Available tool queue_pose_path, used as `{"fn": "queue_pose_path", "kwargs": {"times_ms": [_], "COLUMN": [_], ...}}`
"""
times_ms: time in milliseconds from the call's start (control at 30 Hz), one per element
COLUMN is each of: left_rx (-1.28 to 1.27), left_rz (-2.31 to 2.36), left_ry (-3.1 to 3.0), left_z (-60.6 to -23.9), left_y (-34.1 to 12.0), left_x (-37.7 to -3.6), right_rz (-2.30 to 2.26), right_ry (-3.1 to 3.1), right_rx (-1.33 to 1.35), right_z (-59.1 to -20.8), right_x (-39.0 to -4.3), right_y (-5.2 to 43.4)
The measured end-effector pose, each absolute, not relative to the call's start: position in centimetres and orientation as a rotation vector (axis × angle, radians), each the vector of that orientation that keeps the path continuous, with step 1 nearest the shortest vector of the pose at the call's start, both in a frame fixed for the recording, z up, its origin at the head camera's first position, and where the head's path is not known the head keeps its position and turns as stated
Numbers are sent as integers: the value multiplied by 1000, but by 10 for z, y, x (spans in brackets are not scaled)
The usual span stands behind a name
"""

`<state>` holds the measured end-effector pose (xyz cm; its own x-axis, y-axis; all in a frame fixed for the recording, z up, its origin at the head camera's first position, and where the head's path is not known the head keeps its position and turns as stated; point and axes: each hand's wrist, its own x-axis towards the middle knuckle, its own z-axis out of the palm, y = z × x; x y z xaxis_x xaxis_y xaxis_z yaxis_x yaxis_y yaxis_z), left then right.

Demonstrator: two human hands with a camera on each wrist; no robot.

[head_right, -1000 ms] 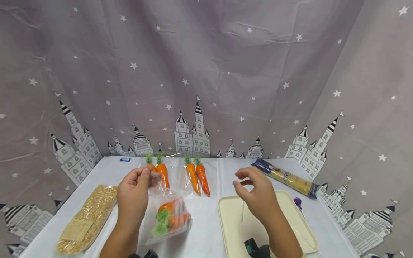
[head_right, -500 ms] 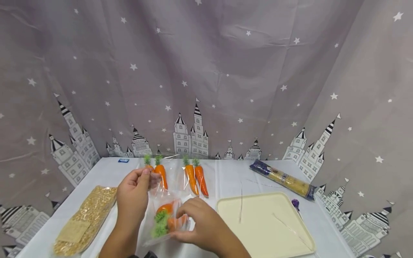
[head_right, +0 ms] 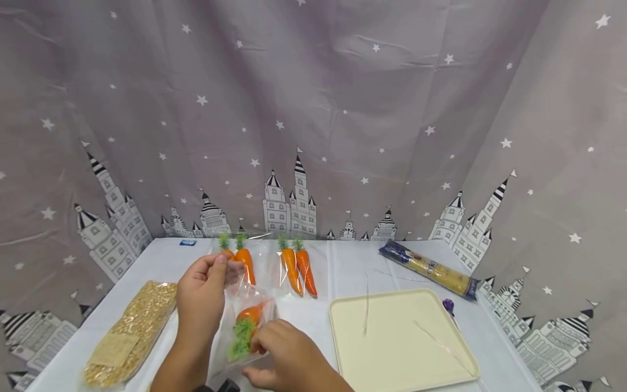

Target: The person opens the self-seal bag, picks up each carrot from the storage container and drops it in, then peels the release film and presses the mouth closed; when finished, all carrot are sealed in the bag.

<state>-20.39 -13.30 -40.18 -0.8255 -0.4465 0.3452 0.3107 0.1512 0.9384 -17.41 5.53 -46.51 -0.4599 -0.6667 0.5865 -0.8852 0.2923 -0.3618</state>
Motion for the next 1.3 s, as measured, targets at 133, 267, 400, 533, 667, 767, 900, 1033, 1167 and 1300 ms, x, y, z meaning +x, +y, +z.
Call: {"fn": "queue_pose_path", "kwargs": {"times_ms": [133, 267, 400, 533, 667, 767, 900, 1033, 1167, 1300], "left_rx": [126, 128, 129, 118, 127, 126, 118, 108, 90, 75], "left_rz": [-1756, -1765, -1761, -1761, -1754, -1753, -1768, -1791, -1789, -1778], "left_ry": [-1858, -1865, -1885, -1896, -1894, -1886, -1872, -1851, -1848, -1851], "left_z": [-401, -400, -399, -398, -398, -397, -396, -397, -398, -398], "left_y": [-132, -130, -128, -127, -127, -128, -128, -129, -130, -131], "left_x": [-203, -202, -200, -200, -200, -200, -200, -200, -199, -198], "right_rz": [967, 919, 808, 764, 794, 823, 854, 888, 916, 966], "right_ry": [-2222, -2256, -2216, -2122, -2025, -1892, -1743, -1705, -1685, -1708], "right_rx": [1327, 1175, 1069, 1051, 1086, 1105, 1048, 941, 858, 723], "right_z": [-470, -475, -482, -486, -489, -491, -491, -489, -487, -488], "right_x": [-171, -166, -165, -167, -171, -177, -184, -185, -188, -189], "right_y": [51, 45, 39, 38, 41, 42, 45, 49, 54, 60]}}
